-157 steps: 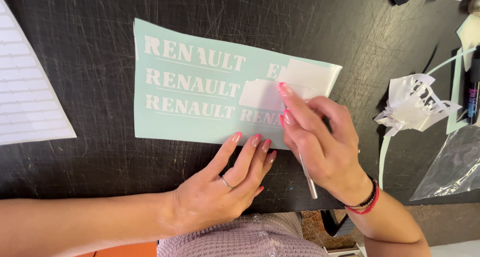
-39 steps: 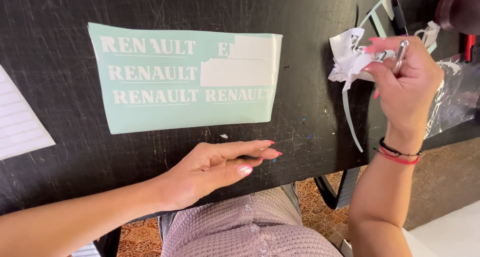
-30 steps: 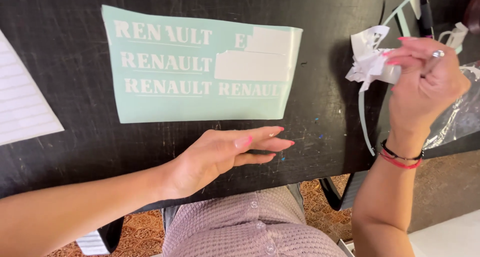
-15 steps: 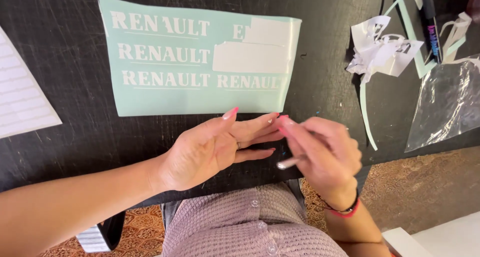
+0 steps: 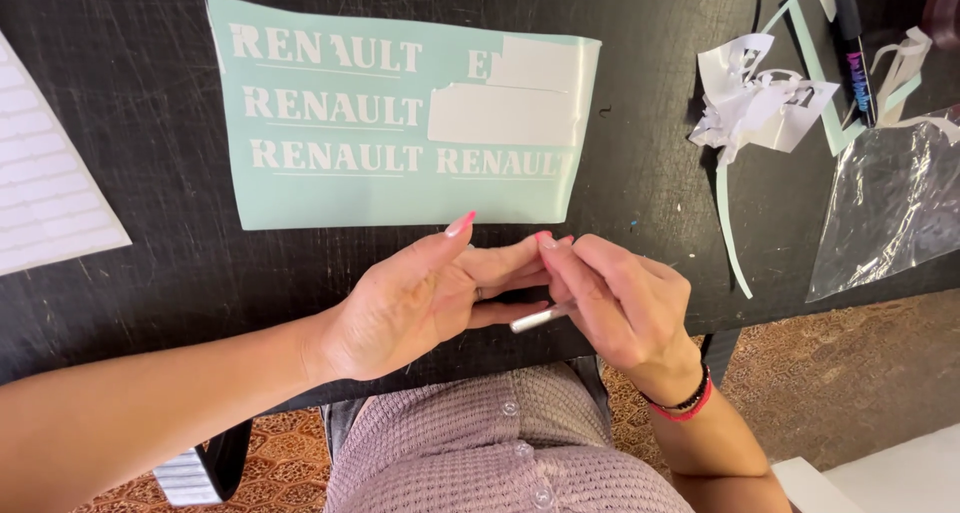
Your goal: Weeding excess vinyl from a decal sheet using a craft knife weeding tool
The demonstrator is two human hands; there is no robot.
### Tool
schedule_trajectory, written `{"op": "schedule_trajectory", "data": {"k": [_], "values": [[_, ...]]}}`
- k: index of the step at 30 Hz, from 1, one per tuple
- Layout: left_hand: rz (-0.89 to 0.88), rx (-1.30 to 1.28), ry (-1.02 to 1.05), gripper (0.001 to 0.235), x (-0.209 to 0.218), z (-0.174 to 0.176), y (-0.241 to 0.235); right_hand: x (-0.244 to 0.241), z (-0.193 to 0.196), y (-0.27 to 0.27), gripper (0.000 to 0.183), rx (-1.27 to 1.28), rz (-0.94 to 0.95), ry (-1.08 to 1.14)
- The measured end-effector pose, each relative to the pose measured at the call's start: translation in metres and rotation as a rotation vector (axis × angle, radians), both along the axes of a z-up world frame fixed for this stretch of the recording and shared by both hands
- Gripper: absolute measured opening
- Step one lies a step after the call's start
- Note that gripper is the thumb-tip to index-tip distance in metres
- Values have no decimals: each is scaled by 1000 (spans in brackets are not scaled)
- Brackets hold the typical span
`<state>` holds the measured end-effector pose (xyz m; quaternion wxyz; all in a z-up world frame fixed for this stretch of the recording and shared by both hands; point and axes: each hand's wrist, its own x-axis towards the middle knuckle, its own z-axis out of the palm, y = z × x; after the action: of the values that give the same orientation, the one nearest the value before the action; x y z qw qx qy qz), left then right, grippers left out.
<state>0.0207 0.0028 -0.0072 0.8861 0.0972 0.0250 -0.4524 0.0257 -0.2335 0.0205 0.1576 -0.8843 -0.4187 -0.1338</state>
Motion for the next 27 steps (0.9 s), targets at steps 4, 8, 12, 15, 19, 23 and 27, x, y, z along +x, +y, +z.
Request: {"op": "schedule_trajectory", "data": {"k": [4, 8, 12, 15, 19, 23, 27], "values": [[-30, 56, -44, 79, 5, 8, 1, 2, 5, 2, 11, 1, -43, 106], [-30, 58, -49, 81, 8, 10, 1, 0, 2, 2, 10, 129, -163, 265], [-16, 49, -17, 79, 2, 2, 0, 3, 8, -2, 13, 189, -280, 345], [4, 45, -77, 63, -1, -1, 2, 12, 4, -23, 8, 127, -516, 109], [6, 42, -72, 67, 4, 2, 3, 13, 0, -51, 14, 129, -520, 35], [11, 16, 40, 71, 3, 1, 0, 4, 10, -13, 8, 59, -202, 216], [15, 18, 44, 76, 3, 1, 0, 0, 5, 4, 21, 143, -110, 271]]}}
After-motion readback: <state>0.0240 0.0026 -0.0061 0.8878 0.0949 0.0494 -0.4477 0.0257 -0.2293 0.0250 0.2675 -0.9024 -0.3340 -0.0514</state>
